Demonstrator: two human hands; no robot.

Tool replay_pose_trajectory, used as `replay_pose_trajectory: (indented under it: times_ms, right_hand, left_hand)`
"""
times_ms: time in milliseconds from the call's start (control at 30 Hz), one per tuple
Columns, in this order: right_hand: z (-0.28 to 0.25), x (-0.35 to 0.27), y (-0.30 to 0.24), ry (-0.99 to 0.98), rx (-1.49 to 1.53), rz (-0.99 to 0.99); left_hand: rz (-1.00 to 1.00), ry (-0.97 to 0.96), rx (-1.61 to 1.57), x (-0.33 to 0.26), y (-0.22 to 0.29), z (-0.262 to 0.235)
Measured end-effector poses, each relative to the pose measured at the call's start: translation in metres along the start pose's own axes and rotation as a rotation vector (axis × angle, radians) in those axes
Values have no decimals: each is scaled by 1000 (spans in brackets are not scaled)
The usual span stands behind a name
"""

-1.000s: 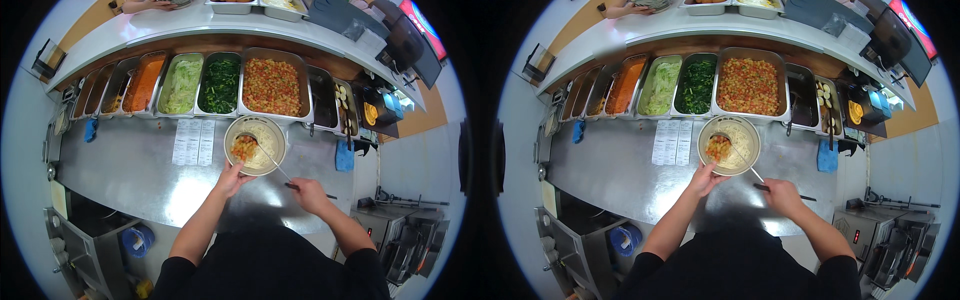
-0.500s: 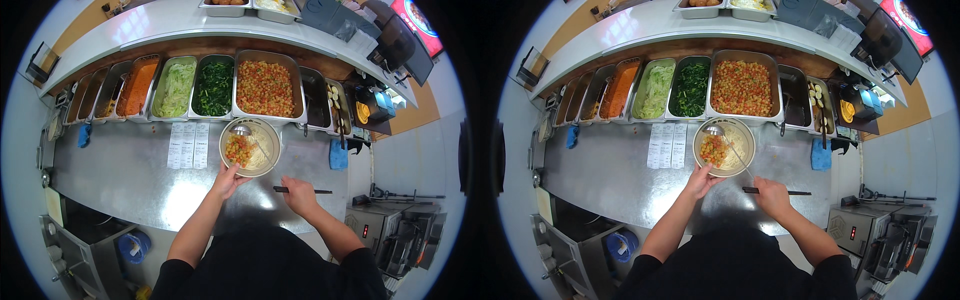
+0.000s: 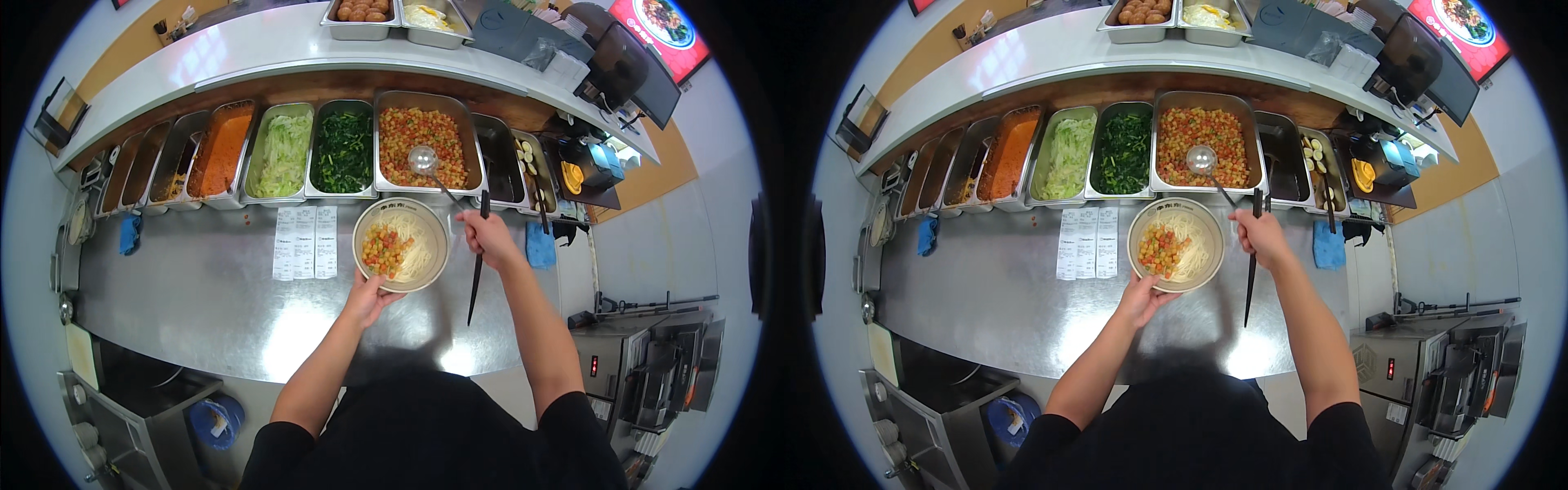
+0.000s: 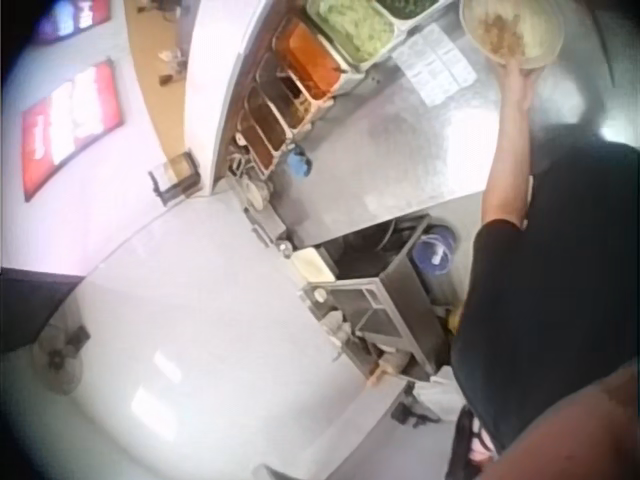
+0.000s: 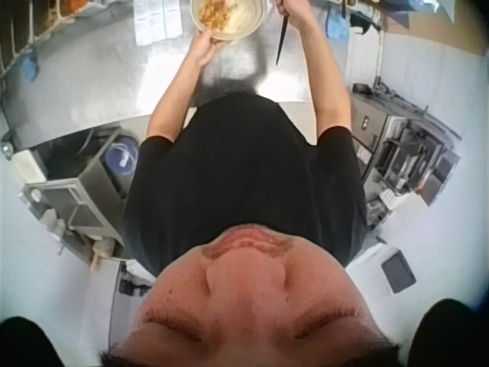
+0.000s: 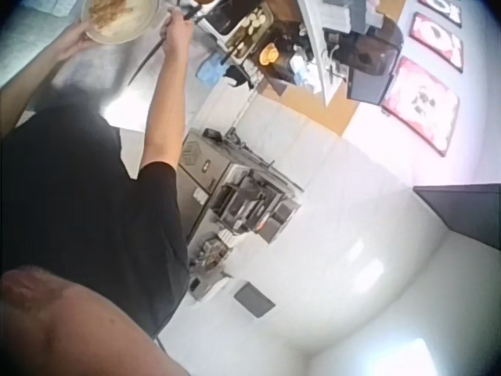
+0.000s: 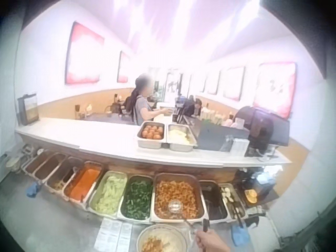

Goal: The person assembles multiple noodle bowls at a food counter. Using chopsticks and a ladle, they add noodles, vegetables, sauces, and toppings from stainless steel containers into paper bowls, then place each completed bowl on the counter.

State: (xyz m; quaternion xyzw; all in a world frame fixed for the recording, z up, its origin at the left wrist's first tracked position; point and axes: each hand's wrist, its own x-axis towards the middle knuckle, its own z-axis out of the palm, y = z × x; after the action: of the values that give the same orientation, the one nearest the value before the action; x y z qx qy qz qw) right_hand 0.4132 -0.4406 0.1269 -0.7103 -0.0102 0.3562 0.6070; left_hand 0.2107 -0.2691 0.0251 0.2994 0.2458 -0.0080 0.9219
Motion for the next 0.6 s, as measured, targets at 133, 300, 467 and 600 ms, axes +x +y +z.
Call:
replay_pose_trajectory:
  times_ms: [133,300,467,600]
  right_hand:
    - [2,7,-1,37,133,10]
    - [3,-26,39,331,-23,-270]
    - [-15,-44,84,287,-530,-636]
    - [7,-59,58,91,-78,-325]
  left_hand:
    - [-8,8,-18,-29,1,-13]
    - [62,73,-60,-85,-9,-47]
    - [154,217,-145,-148,-17,-76]
    - [222,357,-283,-196,-21,-121]
